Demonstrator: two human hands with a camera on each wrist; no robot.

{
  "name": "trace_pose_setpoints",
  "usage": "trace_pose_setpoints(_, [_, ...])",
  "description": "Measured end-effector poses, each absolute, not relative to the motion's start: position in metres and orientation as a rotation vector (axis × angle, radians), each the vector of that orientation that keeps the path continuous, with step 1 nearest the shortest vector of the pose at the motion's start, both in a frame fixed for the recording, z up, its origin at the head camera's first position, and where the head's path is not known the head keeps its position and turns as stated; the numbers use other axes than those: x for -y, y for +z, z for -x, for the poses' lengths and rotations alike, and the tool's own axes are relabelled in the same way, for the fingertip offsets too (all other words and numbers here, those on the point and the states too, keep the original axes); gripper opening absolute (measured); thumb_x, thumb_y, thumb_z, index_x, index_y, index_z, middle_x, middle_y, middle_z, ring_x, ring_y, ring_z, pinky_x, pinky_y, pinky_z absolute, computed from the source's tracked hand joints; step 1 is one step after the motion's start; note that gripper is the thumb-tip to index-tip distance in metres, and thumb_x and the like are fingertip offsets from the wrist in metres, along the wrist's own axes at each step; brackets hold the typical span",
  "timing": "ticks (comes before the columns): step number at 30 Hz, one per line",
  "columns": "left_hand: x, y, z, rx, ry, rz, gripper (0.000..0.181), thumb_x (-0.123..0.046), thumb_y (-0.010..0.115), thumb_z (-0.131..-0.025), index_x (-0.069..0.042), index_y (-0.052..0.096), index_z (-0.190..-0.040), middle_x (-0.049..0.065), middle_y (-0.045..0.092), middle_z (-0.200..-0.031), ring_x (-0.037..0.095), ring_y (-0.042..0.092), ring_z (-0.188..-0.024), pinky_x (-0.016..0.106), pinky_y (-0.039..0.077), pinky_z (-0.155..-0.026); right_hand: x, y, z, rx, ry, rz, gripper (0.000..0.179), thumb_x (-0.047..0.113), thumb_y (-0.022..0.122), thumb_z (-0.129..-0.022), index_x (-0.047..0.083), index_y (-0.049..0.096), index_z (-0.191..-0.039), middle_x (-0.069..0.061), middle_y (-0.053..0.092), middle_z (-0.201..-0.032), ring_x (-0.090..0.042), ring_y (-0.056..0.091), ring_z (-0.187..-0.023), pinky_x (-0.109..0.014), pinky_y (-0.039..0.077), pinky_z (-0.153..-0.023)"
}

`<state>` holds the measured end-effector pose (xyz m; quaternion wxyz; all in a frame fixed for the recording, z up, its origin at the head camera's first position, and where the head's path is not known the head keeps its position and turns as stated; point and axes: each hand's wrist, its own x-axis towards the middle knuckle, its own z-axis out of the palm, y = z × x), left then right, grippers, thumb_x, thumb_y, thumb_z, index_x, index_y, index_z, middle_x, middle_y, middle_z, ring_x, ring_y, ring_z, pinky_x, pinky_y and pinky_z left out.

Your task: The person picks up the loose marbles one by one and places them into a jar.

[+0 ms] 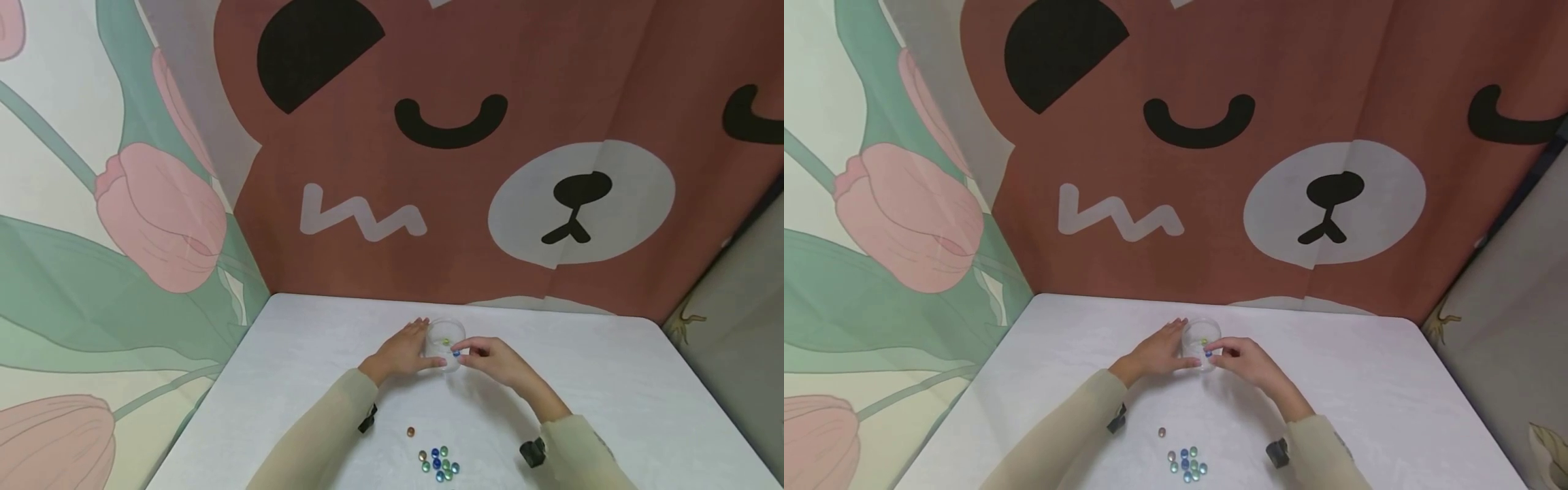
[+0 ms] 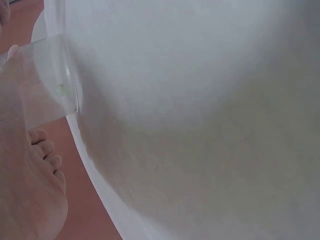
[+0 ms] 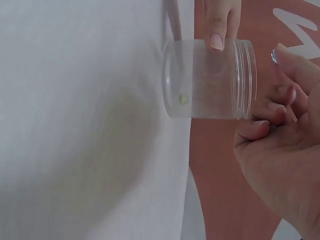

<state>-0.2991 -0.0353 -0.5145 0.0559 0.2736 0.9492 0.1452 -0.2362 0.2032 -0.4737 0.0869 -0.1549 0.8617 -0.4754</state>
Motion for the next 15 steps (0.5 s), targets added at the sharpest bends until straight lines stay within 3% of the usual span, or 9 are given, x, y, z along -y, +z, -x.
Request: trace_pose_setpoints(15, [0.037, -0.518, 0.302, -2.895, 0.430, -0.890, 0.102, -0.074, 0.053, -0.091, -0.004, 0.027, -0.160, 0.009, 0.027, -0.166, 0.023, 0.019, -0.155, 0.037, 0.019, -0.127, -0.189, -0.479, 0.252, -2.625, -1.637, 0.204, 0.029, 0.022, 0.072, -0.095, 0.006, 0.074, -0.120, 0.001, 0.054, -0.079, -0.015, 0.047, -0.074, -0.024, 0.040, -0.059])
